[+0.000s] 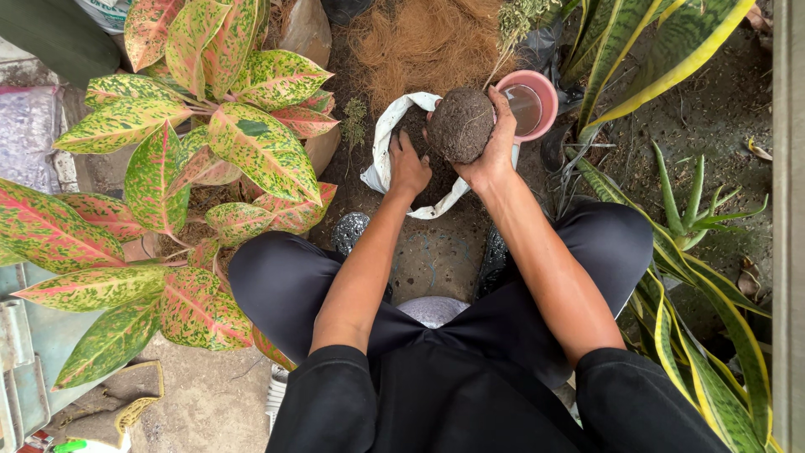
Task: The person sits on the ground and repeatedly scoops soil from a white sack into a dark, round planting medium held in their hands. They press and shape the soil around the medium, occasionally dipping it into a pink cup of water to moisten it.
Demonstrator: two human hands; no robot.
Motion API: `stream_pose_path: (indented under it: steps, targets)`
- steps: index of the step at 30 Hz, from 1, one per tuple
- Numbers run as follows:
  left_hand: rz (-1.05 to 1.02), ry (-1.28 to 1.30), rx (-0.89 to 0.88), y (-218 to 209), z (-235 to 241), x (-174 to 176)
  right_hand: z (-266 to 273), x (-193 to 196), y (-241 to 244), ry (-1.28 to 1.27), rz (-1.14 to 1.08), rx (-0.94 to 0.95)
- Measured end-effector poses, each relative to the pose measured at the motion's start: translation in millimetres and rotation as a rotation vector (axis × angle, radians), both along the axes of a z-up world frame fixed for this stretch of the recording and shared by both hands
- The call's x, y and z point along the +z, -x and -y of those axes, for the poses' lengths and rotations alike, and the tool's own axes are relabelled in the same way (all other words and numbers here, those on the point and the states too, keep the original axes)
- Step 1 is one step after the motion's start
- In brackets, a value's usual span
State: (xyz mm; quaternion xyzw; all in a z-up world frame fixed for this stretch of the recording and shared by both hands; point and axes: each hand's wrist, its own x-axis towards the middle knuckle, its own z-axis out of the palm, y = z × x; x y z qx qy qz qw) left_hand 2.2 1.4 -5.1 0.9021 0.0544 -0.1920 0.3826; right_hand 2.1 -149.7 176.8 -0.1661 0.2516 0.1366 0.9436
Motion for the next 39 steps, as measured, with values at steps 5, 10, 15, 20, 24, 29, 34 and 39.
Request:
stream_pose_path:
  steps: [5,10,15,20,24,29,34,39]
  targets:
    - [0.034,-0.030,0.022,-8.2,-2.5,-18.0,-1.1,2.3,-0.3,-0.002,-0.006,0.000]
    - [-0.030,-0.052,0.078,-17.0,-1.6,-13.6,1.2,4.5,2.9,0.039,-0.015,0.004]
    - [0.048,-0.110,0.076,-7.9,4.8,-9.2,4.0,5.4,4.4,0.051,-0.007,-0.002]
    - [0.064,-0.008,0.101,7.1,4.9,-22.0,3.3,5.6,3.8,-0.019,0.007,-0.016]
    - [0.240,-0.165,0.048,18.2,14.4,-33.5,1.4,7.1,-2.0,0.008,-0.034,-0.018]
    - [0.136,0.004,0.060,23.2,15.1,-34.4,-5.1,6.0,-1.7,0.016,-0.042,0.013]
    - [0.072,-0.003,0.003,27.8,13.3,-26.9,-9.9,5.0,-8.4,0.015,-0.049,-0.017]
    - [0.121,0.192,0.080,33.0,8.6,-14.4,-17.7,4.7,-12.8,0.004,-0.050,0.011]
